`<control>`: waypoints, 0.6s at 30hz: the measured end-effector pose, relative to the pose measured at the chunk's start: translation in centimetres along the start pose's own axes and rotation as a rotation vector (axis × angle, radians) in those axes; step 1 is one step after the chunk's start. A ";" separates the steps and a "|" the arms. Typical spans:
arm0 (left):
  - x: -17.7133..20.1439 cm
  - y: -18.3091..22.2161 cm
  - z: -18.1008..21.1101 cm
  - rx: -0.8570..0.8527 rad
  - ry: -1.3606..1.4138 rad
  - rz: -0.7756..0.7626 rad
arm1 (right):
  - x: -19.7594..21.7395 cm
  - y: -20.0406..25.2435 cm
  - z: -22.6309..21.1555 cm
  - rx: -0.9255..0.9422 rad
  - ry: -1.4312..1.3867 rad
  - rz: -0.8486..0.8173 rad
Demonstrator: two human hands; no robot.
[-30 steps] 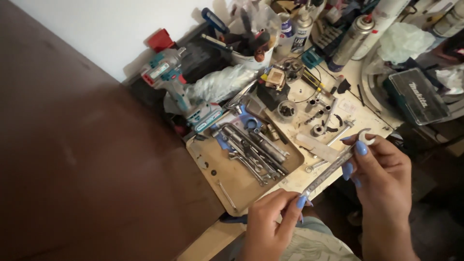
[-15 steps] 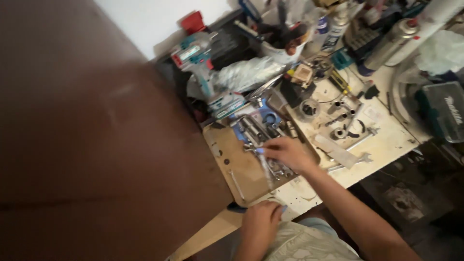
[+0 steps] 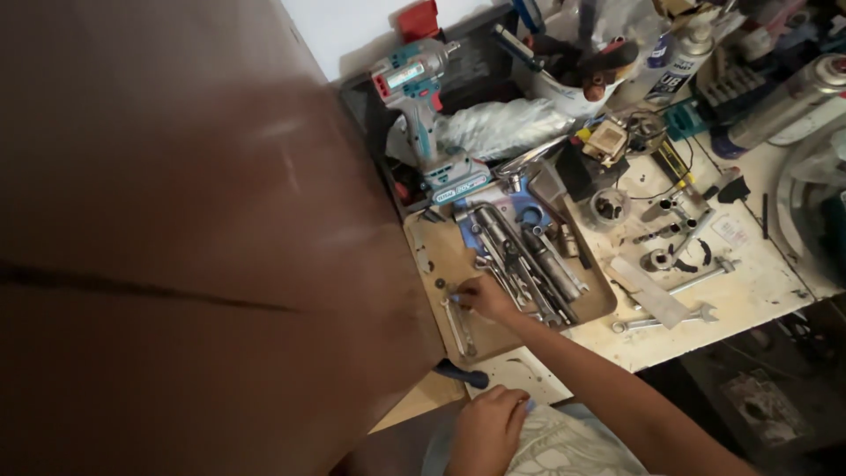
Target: Organizing and inspecting various wrenches and a drill bit set on a workbench
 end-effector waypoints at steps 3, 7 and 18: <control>-0.1 -0.4 0.1 0.024 0.004 -0.044 | -0.3 -0.5 0.5 0.051 0.046 0.039; -0.5 -0.3 0.2 -0.056 0.078 0.006 | 0.4 1.1 -2.6 -0.028 0.147 0.053; 0.1 -0.5 0.3 0.081 0.139 -0.001 | 0.7 2.1 -3.8 0.105 0.389 0.180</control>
Point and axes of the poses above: each hand's wrist, its own y-axis away from the middle knuckle, its own x-axis out of the back of the hand, z = x × y, the point moved 4 cm from there along -y, towards the middle knuckle, and after that the axes turned 9 degrees about z, right-handed, at the moved point
